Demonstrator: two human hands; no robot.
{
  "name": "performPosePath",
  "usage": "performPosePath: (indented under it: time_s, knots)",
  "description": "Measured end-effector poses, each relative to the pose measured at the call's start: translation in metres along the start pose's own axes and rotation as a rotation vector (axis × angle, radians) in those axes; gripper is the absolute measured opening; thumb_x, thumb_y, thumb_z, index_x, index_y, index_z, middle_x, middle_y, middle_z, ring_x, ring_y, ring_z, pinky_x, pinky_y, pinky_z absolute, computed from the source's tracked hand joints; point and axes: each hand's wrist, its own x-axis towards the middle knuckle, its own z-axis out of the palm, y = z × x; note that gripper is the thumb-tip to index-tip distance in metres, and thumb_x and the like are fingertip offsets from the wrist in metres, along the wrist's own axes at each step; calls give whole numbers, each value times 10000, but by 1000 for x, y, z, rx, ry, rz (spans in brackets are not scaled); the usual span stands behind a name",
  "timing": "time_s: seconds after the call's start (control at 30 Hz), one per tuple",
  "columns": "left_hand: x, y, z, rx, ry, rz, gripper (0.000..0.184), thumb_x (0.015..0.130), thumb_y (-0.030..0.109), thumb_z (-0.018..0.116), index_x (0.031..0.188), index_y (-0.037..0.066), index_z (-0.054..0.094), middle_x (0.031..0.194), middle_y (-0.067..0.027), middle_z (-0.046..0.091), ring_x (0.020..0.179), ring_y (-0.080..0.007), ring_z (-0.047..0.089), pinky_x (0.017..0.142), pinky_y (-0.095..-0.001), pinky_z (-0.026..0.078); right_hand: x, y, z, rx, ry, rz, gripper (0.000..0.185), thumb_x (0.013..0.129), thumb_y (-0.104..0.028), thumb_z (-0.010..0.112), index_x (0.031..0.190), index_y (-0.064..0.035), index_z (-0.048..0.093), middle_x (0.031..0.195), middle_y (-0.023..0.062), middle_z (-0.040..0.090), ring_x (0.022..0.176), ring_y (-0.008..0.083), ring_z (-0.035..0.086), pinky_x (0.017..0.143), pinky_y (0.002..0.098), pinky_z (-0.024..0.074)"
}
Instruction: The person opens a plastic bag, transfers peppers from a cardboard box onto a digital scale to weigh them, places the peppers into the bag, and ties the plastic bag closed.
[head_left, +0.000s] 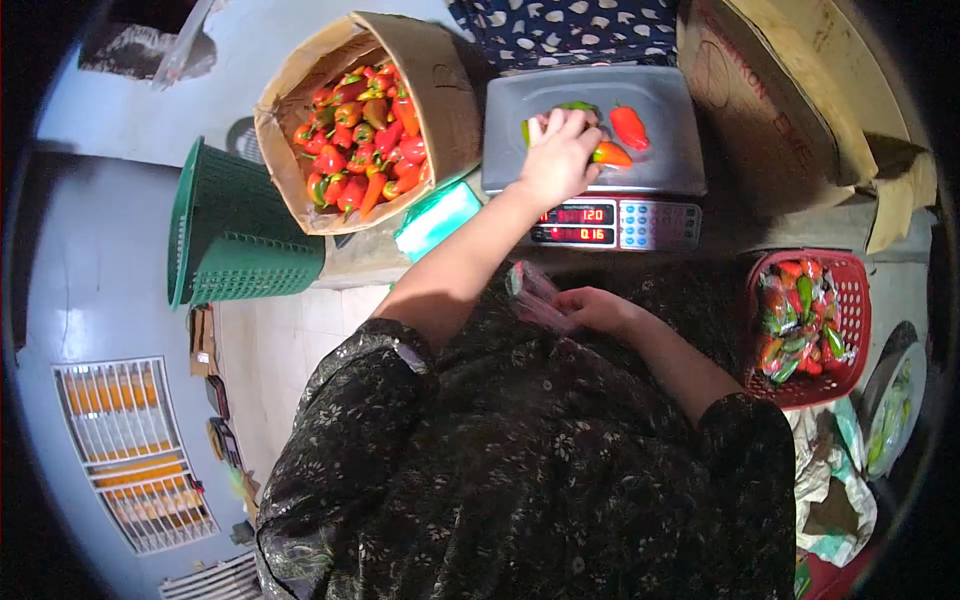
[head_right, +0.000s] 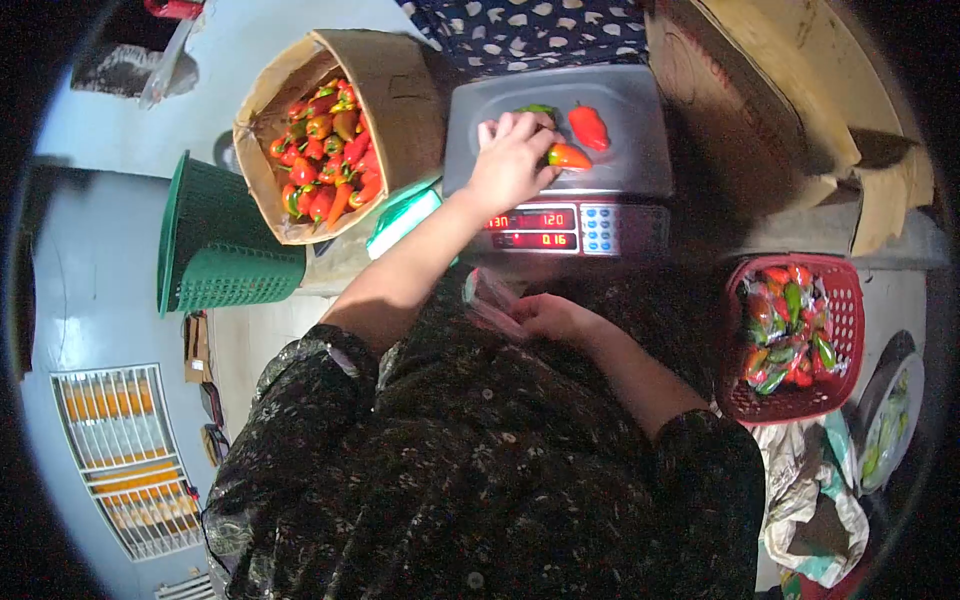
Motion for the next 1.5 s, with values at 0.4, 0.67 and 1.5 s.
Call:
performPosePath:
  time_s: [0.4, 0.67, 1.5]
  knots:
    - [-76, 21, -55, -449, -192, -54, 124, 721, 134, 646, 840, 101, 637, 1115, -96, 542, 1066, -281, 457, 913, -411, 347, 10, 9, -6, -116, 227, -116, 350, 703, 13, 588, 1050, -21, 625, 932, 0, 624, 812, 89, 550, 762, 247, 441]
    - [-162, 21, -22, -277, -725, -224, 273, 683, 162, 668, 954, 159, 638, 1126, -141, 536, 1007, -314, 552, 841, -414, 454, 14, 19, -7, -299, 417, -340, 244, 732, -34, 616, 971, -54, 663, 892, 74, 647, 836, 160, 607, 754, 289, 473]
    - [-131, -4, -25, -596, -307, -244, 330, 720, 112, 675, 1042, 91, 603, 1077, -153, 514, 1029, -324, 506, 883, -395, 426, 16, 35, -15, -553, 670, -293, 406, 615, 35, 580, 1007, -57, 630, 1130, 125, 522, 1067, 275, 517, 916, 332, 418]
